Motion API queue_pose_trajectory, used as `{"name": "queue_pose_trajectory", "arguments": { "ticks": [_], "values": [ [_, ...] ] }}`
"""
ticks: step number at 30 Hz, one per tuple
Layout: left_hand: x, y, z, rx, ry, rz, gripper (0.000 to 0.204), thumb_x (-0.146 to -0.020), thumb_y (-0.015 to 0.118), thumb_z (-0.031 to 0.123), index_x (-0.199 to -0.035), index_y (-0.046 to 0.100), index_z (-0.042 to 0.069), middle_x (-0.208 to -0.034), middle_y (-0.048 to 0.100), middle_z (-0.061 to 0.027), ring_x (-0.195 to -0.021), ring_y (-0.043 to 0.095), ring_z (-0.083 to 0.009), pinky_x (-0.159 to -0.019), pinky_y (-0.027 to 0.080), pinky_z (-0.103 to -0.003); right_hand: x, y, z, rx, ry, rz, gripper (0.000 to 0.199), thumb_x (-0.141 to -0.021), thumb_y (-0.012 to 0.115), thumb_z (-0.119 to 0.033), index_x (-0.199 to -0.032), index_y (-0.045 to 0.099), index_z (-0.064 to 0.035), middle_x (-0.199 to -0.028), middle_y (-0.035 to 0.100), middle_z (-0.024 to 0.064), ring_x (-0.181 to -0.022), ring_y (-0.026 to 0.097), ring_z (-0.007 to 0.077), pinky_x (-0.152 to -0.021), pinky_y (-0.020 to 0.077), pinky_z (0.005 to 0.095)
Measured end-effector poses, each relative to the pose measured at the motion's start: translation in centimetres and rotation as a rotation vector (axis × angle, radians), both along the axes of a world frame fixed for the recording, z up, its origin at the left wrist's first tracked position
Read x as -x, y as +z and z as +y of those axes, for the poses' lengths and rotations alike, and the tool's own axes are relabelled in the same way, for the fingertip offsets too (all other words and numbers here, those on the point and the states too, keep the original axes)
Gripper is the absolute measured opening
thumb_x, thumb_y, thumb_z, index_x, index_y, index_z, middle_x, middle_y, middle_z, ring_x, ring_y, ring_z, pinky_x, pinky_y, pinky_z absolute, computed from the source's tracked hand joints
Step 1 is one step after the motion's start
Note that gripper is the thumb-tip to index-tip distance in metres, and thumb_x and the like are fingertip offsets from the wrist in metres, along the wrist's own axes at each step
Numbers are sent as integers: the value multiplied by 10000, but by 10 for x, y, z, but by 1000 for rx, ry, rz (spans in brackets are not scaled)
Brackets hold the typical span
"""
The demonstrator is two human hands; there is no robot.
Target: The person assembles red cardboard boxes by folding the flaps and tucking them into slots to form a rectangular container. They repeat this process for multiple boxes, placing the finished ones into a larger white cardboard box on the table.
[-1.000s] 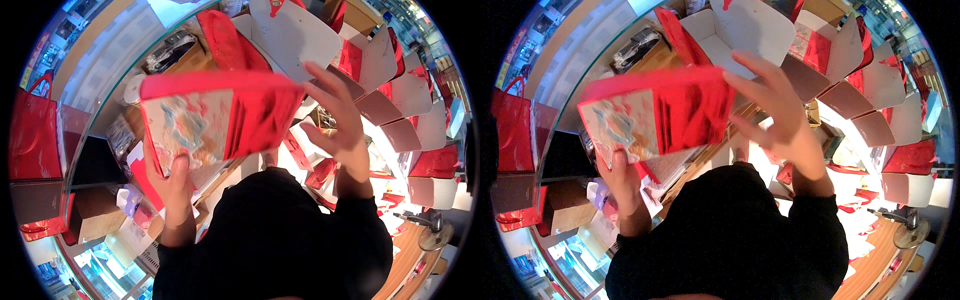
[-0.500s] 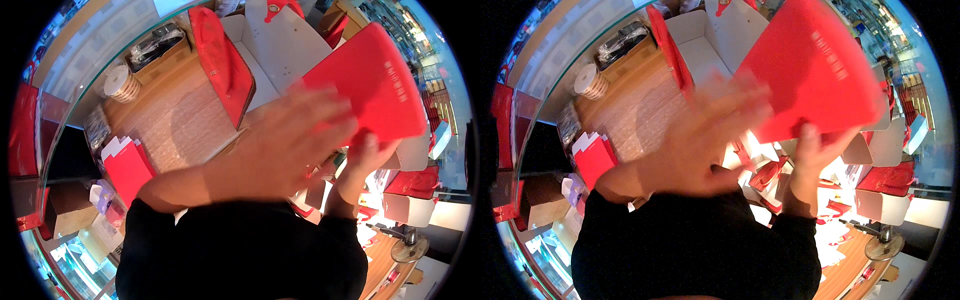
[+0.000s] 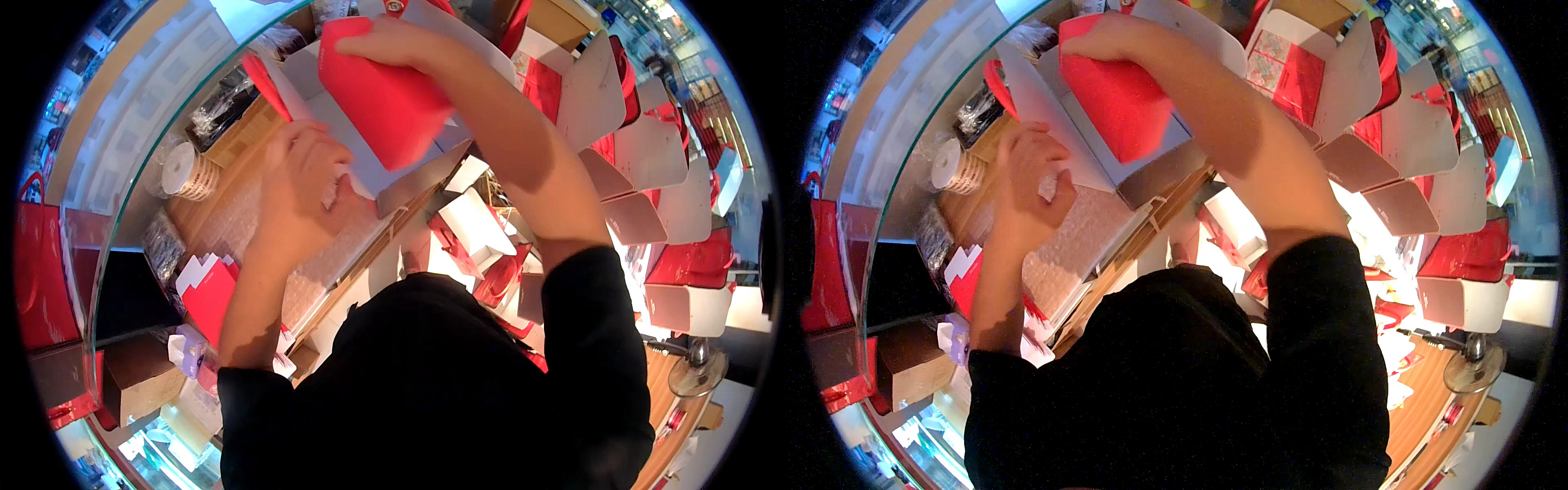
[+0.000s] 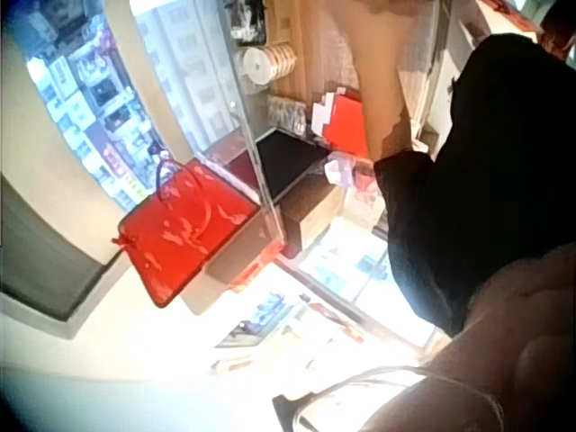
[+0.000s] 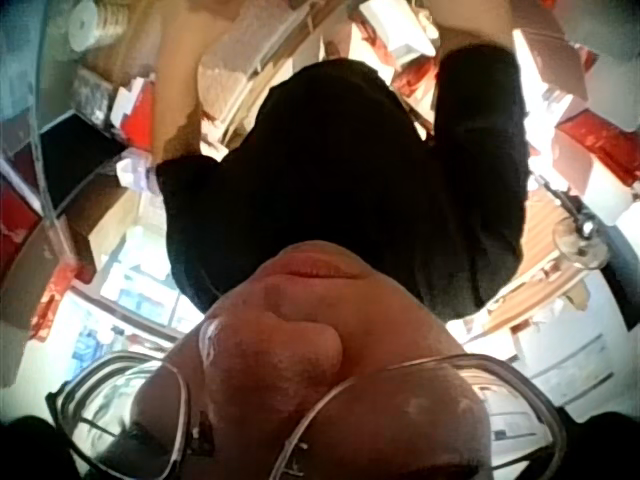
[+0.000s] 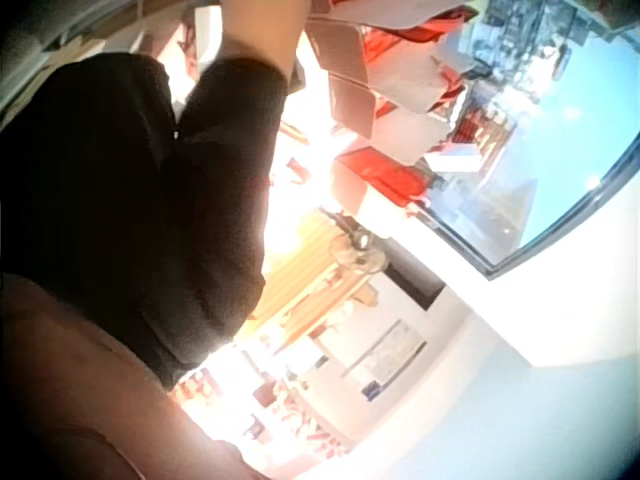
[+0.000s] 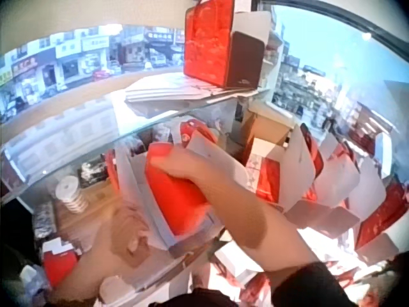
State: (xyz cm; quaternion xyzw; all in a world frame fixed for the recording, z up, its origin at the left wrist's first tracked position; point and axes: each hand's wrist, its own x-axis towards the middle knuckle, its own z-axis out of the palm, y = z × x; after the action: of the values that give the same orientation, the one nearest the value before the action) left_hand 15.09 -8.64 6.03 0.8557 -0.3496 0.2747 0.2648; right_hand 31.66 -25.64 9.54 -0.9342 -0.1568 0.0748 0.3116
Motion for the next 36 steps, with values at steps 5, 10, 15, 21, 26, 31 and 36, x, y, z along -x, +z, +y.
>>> {"name": "queue_pose_trajectory", "arguments": {
  "ticks": [5, 10, 15, 21, 26, 31, 36],
  "values": [
    [5, -4, 2, 113, 58, -10, 368, -600, 480, -46, -956, 558, 5, -1057, 530, -170, -1089, 482, -372, -949, 359, -450, -55, -35, 37, 195, 85, -58, 875, -630, 637, -595, -1198, 515, 60, -1170, 564, 237, -1032, 583, 313, -851, 470, 388],
    [11, -13, 7, 118, 184, -25, 426, -602, 441, -38, -1007, 561, 15, -1194, 493, -171, -1187, 418, -387, -993, 312, -477, -55, -78, 64, 37, -210, -76, 907, -601, 721, -481, -1301, 387, -11, -1167, 552, 254, -1081, 553, 346, -936, 427, 402],
    [15, -12, 13, 83, 214, -25, 437, -603, 437, -51, -1017, 556, 20, -1176, 506, -153, -1191, 414, -389, -981, 318, -472, -32, -95, 63, 114, -96, -288, 697, -661, 747, -336, -1158, 451, 52, -1188, 510, 273, -1160, 467, 407, -960, 397, 483],
    [16, -8, 12, 56, 226, 1, 443, -611, 433, -54, -1029, 555, 26, -1152, 522, -135, -1175, 427, -377, -970, 328, -456, -19, -142, 58, 423, -52, -391, 591, -766, 646, -210, -1265, 380, -37, -1270, 461, 195, -1173, 464, 360, -898, 366, 629],
    [14, -7, 13, 41, 238, 0, 451, -614, 431, -51, -1041, 553, 28, -1134, 532, -137, -1168, 433, -370, -971, 327, -454, -12, -159, 66, 445, -109, -441, 454, -843, 532, -172, -1250, 396, -24, -1261, 464, 188, -1150, 479, 346, -870, 367, 662],
    [13, -7, 13, 34, 239, -6, 449, -616, 433, -48, -1040, 556, 33, -1127, 536, -140, -1165, 439, -373, -976, 322, -454, -9, -162, 62, 493, -24, -438, 442, -862, 510, -195, -1265, 411, -45, -1254, 474, 190, -1118, 494, 387, -858, 366, 678],
    [14, -7, 13, 22, 248, -4, 444, -615, 430, -48, -1031, 564, 33, -1128, 536, -140, -1168, 438, -374, -975, 325, -451, -6, -158, 44, 654, 232, -297, 516, -886, 493, -194, -1377, 336, -164, -1360, 378, 215, -1227, 398, 406, -861, 360, 685]
  ]
}}
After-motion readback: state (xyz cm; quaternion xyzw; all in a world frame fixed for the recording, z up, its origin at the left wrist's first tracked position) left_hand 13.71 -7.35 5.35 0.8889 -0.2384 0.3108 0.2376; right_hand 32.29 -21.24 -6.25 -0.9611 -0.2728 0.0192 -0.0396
